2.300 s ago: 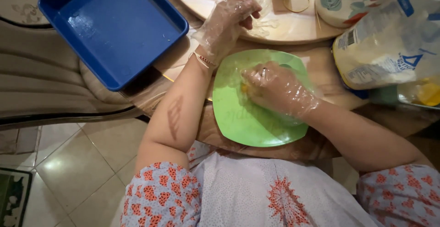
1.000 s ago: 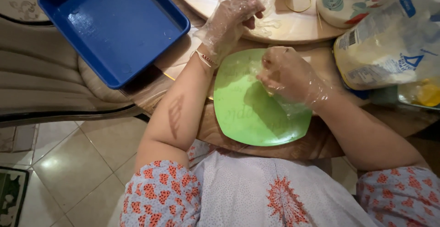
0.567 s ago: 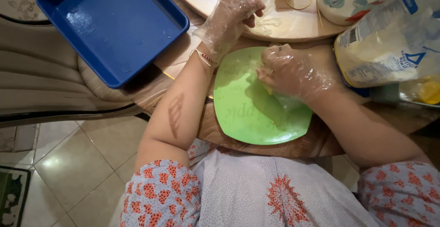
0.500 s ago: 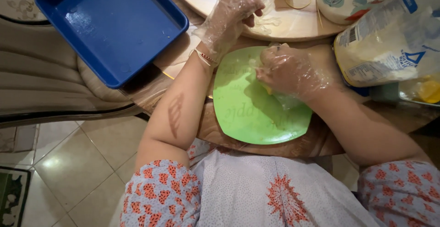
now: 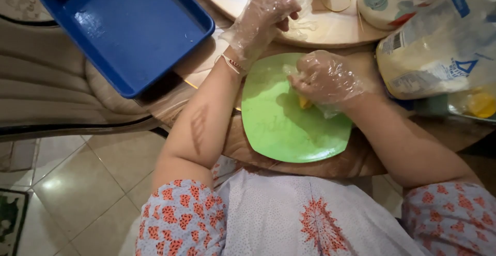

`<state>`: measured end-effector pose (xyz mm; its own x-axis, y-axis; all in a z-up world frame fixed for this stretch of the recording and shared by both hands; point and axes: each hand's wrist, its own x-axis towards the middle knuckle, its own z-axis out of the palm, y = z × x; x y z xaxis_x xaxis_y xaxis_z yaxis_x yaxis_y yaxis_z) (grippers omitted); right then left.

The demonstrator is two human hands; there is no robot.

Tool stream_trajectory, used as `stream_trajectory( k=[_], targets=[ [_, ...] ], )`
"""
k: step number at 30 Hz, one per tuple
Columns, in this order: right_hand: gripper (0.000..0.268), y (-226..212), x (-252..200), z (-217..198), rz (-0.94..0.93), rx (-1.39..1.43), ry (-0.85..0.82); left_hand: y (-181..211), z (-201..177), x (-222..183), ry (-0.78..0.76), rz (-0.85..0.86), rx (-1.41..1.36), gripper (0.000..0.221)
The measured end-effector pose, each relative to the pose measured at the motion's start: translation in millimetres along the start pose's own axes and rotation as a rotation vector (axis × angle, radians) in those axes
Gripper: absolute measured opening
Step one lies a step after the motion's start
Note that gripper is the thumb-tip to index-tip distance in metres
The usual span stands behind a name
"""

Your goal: Kneading and shaping a small piece of yellow dough on a green plate using both hands.

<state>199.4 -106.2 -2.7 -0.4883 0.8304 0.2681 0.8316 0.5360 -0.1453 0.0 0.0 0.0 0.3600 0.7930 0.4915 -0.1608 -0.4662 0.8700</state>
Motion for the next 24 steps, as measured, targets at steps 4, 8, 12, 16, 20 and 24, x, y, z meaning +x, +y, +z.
stream_trajectory(
  k=[4,8,12,16,20,24],
  targets=[
    [0.041,-19.2,14.1,-47.0,0.207,0.121,-0.421,13.1,2.8,1.0,0.053,-0.148,-0.167,0.016],
    [0.080,-2.7,0.0,-32.3,0.306,0.239,-0.447,31.2,4.9,-0.1,0.066,-0.178,-0.156,0.034],
    [0.093,-10.1,7.5,-57.5,-0.058,0.355,-0.212,45.9,5.1,-1.4,0.075,-0.287,-0.068,0.037],
    [0.082,-10.5,1.1,-67.4,-0.093,0.384,-0.273,35.1,4.1,-1.1,0.075,-0.226,-0.116,0.029],
    [0.091,-55.9,9.8,-90.6,0.182,0.131,-0.650,34.3,8.6,-0.8,0.120,-0.197,-0.160,0.028],
    [0.082,-47.6,4.2,-46.0,-0.042,-0.094,-0.576,33.4,8.7,-0.8,0.102,-0.174,-0.094,0.023]
  ],
)
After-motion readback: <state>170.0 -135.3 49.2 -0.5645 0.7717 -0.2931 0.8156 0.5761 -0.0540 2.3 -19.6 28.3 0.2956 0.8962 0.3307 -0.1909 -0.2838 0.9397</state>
